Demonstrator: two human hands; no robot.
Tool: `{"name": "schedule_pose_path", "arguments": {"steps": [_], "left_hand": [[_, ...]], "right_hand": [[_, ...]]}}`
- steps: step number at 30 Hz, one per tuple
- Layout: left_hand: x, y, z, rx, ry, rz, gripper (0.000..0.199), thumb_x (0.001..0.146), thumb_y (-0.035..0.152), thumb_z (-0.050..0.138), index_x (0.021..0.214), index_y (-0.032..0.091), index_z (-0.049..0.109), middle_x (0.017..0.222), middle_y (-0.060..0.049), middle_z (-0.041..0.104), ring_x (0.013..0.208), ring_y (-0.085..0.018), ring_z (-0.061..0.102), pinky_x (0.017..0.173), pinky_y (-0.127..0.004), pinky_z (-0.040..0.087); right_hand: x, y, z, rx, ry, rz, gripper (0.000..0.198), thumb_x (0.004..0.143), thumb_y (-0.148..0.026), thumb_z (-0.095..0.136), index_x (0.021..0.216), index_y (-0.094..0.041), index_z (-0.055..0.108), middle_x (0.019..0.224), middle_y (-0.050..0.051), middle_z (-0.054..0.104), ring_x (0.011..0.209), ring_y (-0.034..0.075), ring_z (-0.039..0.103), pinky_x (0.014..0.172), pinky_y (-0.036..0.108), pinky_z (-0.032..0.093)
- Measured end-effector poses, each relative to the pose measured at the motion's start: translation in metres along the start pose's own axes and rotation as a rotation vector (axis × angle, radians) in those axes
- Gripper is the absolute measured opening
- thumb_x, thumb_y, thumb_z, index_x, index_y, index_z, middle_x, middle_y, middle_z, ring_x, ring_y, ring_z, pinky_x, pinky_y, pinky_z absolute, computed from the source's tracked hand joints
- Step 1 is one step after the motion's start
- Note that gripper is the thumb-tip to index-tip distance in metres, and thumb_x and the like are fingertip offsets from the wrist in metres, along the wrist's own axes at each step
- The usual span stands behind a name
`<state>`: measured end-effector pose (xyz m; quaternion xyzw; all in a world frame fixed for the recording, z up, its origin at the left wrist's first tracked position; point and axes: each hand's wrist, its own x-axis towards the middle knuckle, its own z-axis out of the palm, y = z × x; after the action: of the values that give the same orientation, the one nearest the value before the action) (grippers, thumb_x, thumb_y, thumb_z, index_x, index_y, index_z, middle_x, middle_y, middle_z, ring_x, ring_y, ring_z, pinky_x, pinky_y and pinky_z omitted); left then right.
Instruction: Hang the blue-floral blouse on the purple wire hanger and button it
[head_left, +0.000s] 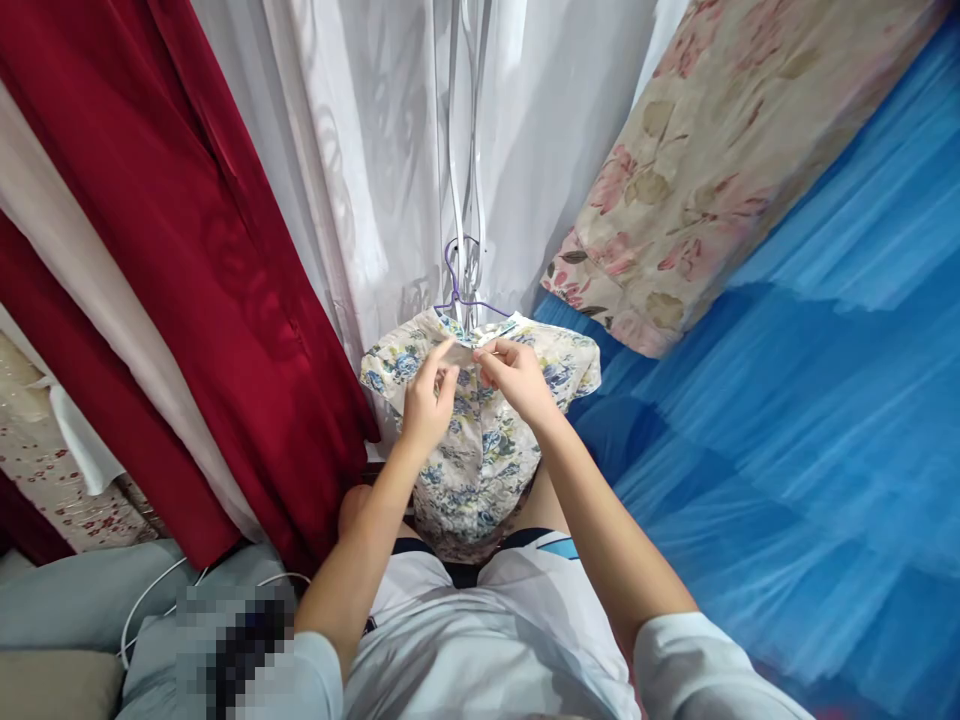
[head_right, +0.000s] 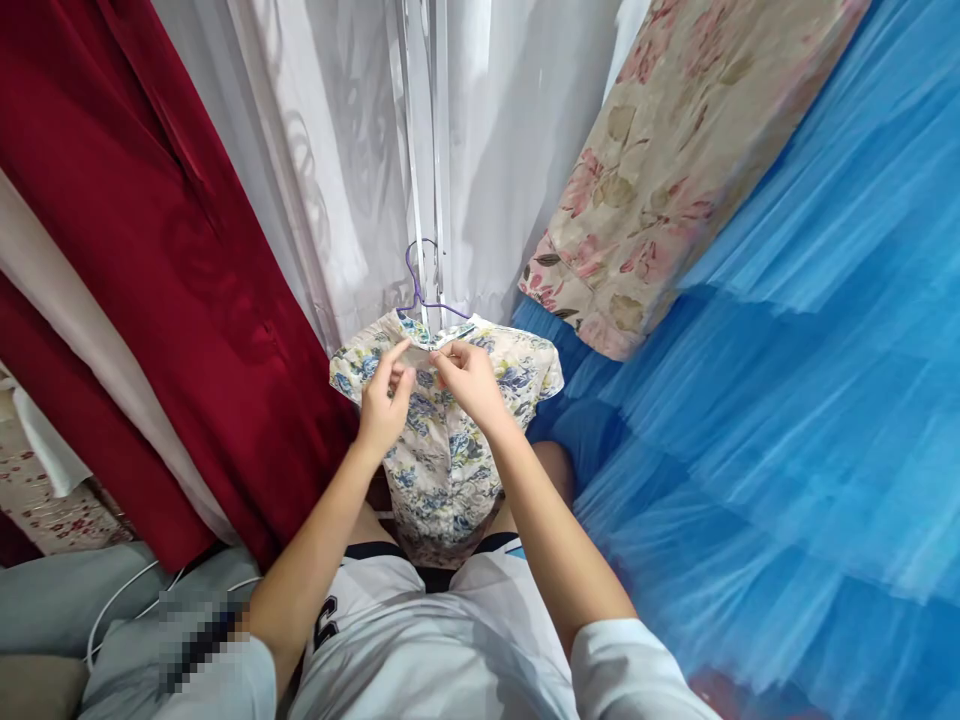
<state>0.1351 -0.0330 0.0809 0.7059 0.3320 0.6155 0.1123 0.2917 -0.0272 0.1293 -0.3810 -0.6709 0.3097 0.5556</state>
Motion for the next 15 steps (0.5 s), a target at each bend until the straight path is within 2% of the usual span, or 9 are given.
{"name": "schedule_pose_path", "arguments": {"steps": [3, 6, 8, 10, 13, 15], "left_hand": [[0.042, 0.004, -0.003, 0.145, -0.115, 0.163, 0.022, 0.098, 0.035, 0.048, 0.101, 0.020, 0.065, 0.091, -0.006, 0.064, 0.082, -0.018, 0.059, 0.079, -0.030, 0.045], [0.057, 0.008, 0.000, 0.241, -0.109, 0.246, 0.023, 0.098, 0.034, 0.049, 0.088, 0.019, 0.062, 0.083, -0.004, 0.063, 0.083, -0.019, 0.060, 0.081, -0.030, 0.043], [0.064, 0.006, -0.004, 0.236, -0.020, 0.243, 0.022, 0.098, 0.033, 0.049, 0.088, 0.019, 0.061, 0.082, -0.004, 0.064, 0.082, -0.018, 0.060, 0.082, -0.030, 0.042], [0.074, -0.004, -0.016, 0.183, 0.120, 0.186, 0.021, 0.098, 0.034, 0.050, 0.089, 0.019, 0.061, 0.082, -0.003, 0.064, 0.082, -0.017, 0.061, 0.083, -0.029, 0.042], [0.088, -0.040, -0.049, 0.068, 0.350, 0.000, 0.019, 0.095, 0.033, 0.054, 0.086, 0.017, 0.061, 0.078, -0.002, 0.063, 0.078, -0.016, 0.061, 0.078, -0.026, 0.044], [0.090, -0.071, -0.071, -0.033, 0.529, -0.186, 0.015, 0.092, 0.028, 0.056, 0.084, 0.016, 0.060, 0.075, -0.001, 0.061, 0.074, -0.015, 0.058, 0.075, -0.024, 0.043]], "right_hand": [[0.002, 0.001, 0.000, -0.049, -0.025, -0.036, 0.023, 0.087, -0.036, 0.056, 0.075, -0.016, 0.057, 0.051, -0.001, 0.055, 0.046, 0.011, 0.047, 0.049, 0.023, 0.035], [0.008, 0.015, 0.004, -0.181, 0.082, -0.046, 0.019, 0.083, -0.032, 0.056, 0.072, -0.017, 0.055, 0.051, -0.002, 0.052, 0.046, 0.011, 0.043, 0.047, 0.023, 0.029], [0.008, 0.029, 0.009, -0.253, 0.127, -0.020, 0.017, 0.079, -0.029, 0.057, 0.067, -0.018, 0.054, 0.050, -0.002, 0.051, 0.047, 0.012, 0.043, 0.047, 0.024, 0.027], [0.004, 0.041, 0.014, -0.270, 0.115, 0.019, 0.017, 0.078, -0.029, 0.056, 0.064, -0.019, 0.053, 0.050, -0.002, 0.050, 0.047, 0.012, 0.044, 0.047, 0.024, 0.027], [-0.010, 0.050, 0.020, -0.246, 0.085, 0.036, 0.019, 0.077, -0.028, 0.053, 0.060, -0.020, 0.049, 0.050, -0.002, 0.048, 0.046, 0.011, 0.043, 0.047, 0.023, 0.028], [-0.020, 0.050, 0.024, -0.220, 0.057, 0.041, 0.019, 0.076, -0.027, 0.053, 0.059, -0.020, 0.047, 0.050, -0.003, 0.046, 0.047, 0.011, 0.041, 0.047, 0.023, 0.028]]}}
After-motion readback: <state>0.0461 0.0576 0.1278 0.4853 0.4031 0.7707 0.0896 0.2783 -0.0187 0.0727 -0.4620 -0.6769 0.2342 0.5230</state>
